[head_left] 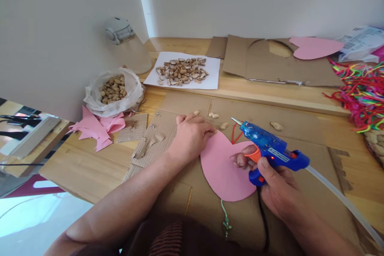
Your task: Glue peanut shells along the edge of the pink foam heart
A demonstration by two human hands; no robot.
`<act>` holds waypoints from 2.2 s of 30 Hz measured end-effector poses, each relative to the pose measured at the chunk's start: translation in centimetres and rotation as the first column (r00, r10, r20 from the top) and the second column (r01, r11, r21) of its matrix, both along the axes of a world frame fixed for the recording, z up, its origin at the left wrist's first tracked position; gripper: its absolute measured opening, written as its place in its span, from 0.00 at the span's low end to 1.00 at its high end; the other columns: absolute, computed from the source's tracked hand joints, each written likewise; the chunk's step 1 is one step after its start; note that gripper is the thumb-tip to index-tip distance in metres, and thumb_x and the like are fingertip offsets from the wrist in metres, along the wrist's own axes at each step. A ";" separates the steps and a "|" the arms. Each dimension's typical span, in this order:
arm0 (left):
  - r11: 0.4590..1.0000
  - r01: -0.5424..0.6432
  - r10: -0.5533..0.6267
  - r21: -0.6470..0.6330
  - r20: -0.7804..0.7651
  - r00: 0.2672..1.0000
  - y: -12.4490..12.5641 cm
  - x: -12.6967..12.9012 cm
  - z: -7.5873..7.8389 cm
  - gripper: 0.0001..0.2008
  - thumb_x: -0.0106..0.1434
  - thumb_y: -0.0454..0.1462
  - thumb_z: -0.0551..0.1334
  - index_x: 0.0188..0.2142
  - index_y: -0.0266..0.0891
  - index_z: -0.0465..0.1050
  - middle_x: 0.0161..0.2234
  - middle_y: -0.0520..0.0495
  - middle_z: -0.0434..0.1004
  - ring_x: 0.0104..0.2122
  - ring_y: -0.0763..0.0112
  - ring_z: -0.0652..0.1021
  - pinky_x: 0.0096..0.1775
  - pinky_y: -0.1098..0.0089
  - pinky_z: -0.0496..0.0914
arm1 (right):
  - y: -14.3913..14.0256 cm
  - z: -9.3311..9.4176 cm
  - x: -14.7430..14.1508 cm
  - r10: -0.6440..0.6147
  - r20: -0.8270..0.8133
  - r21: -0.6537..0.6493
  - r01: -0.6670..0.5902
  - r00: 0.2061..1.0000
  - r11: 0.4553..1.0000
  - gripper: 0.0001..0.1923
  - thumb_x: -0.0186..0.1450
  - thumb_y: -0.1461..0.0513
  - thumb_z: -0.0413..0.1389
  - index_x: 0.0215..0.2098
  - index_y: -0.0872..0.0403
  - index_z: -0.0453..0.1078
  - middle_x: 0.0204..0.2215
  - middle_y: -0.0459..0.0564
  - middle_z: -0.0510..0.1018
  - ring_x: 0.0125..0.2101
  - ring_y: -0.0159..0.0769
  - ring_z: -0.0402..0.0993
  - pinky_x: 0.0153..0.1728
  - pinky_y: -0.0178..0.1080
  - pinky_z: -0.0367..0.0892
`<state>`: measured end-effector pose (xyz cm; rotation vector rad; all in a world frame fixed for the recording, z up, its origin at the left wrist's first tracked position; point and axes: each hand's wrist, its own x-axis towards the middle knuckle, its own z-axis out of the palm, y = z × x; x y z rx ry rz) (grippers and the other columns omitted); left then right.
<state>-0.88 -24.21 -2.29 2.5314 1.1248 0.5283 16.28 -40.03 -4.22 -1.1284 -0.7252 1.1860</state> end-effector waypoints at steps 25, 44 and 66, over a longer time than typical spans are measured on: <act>0.991 0.128 -0.126 -0.023 0.084 0.989 -0.3 -0.6 1.1 0.20 0.69 0.27 0.56 0.51 0.51 0.78 0.41 0.53 0.85 0.44 0.66 0.74 0.51 0.58 0.54 | 0.0 -0.1 0.0 0.015 0.002 0.040 -0.015 1.000 0.999 0.09 0.72 0.54 0.56 0.45 0.47 0.76 0.35 0.49 0.78 0.44 0.45 0.78 0.52 0.50 0.71; 0.978 0.205 -0.204 0.042 -0.022 0.979 -0.2 -0.8 0.9 0.22 0.63 0.25 0.57 0.49 0.48 0.78 0.43 0.51 0.85 0.48 0.60 0.72 0.49 0.55 0.53 | -0.8 5.2 -0.6 0.086 -0.262 0.172 -0.041 0.961 0.984 0.12 0.67 0.49 0.59 0.42 0.45 0.77 0.33 0.47 0.80 0.45 0.49 0.80 0.55 0.57 0.70; 0.989 0.146 -0.119 0.009 0.628 0.769 -7.7 -4.7 5.9 0.06 0.59 0.41 0.73 0.33 0.44 0.80 0.34 0.51 0.84 0.40 0.64 0.78 0.49 0.60 0.65 | -2.2 9.1 -6.2 0.046 -0.342 0.135 0.000 0.939 0.991 0.11 0.67 0.48 0.58 0.38 0.44 0.77 0.40 0.45 0.85 0.56 0.48 0.75 0.62 0.59 0.65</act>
